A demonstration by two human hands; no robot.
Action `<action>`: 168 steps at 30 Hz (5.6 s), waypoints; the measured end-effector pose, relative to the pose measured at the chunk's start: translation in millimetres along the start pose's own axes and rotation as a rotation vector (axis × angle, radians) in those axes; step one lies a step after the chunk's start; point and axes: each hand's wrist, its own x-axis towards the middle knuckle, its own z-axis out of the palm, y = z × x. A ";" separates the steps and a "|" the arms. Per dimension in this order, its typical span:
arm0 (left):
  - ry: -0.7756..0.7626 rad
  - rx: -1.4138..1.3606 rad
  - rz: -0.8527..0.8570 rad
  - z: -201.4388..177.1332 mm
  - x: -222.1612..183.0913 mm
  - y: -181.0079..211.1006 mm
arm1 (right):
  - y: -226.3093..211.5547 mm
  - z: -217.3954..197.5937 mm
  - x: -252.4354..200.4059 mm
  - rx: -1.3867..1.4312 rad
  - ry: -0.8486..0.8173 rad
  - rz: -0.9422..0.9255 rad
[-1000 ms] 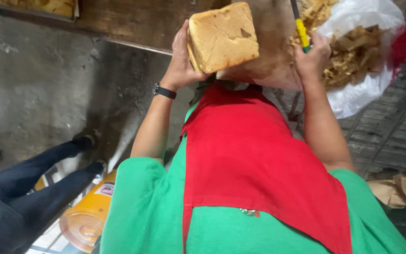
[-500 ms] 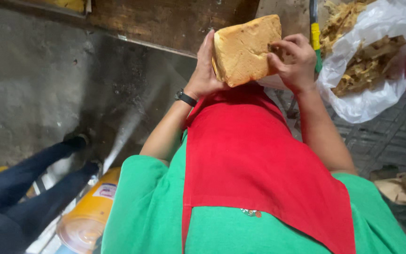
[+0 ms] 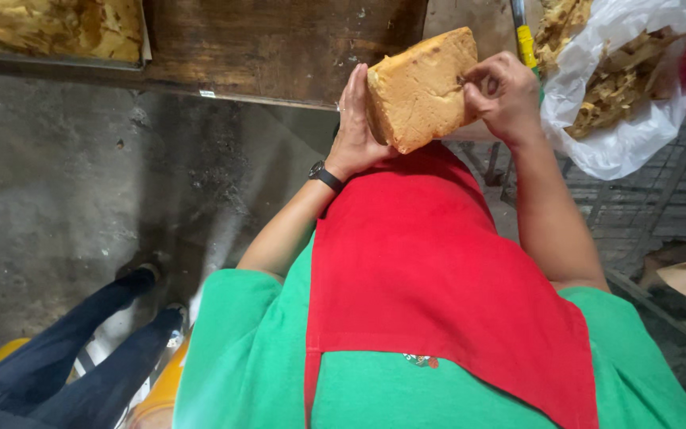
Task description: The person organizes bread loaves on a metal tray and then uses a knife to trim the crust from a loaf into a plastic bag over a wooden table.
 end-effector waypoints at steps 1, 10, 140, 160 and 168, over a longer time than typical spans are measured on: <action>-0.002 -0.004 0.001 0.2 1.1 -0.3 | -1.5 -1.9 0.0 -0.026 -0.008 0.001; -0.001 0.010 0.028 4.4 1.5 -1.3 | -7.5 7.2 4.0 -0.396 -0.041 -0.112; -0.036 -0.149 -0.130 1.5 13.4 11.5 | 209.6 -170.6 -78.3 -0.381 0.337 -0.139; -0.041 -1.280 -0.410 -10.0 17.3 -3.9 | -58.5 -67.1 21.7 0.679 -0.273 -0.053; -0.248 -0.761 0.134 -32.8 153.6 67.7 | 93.0 -45.1 39.9 1.098 0.101 0.015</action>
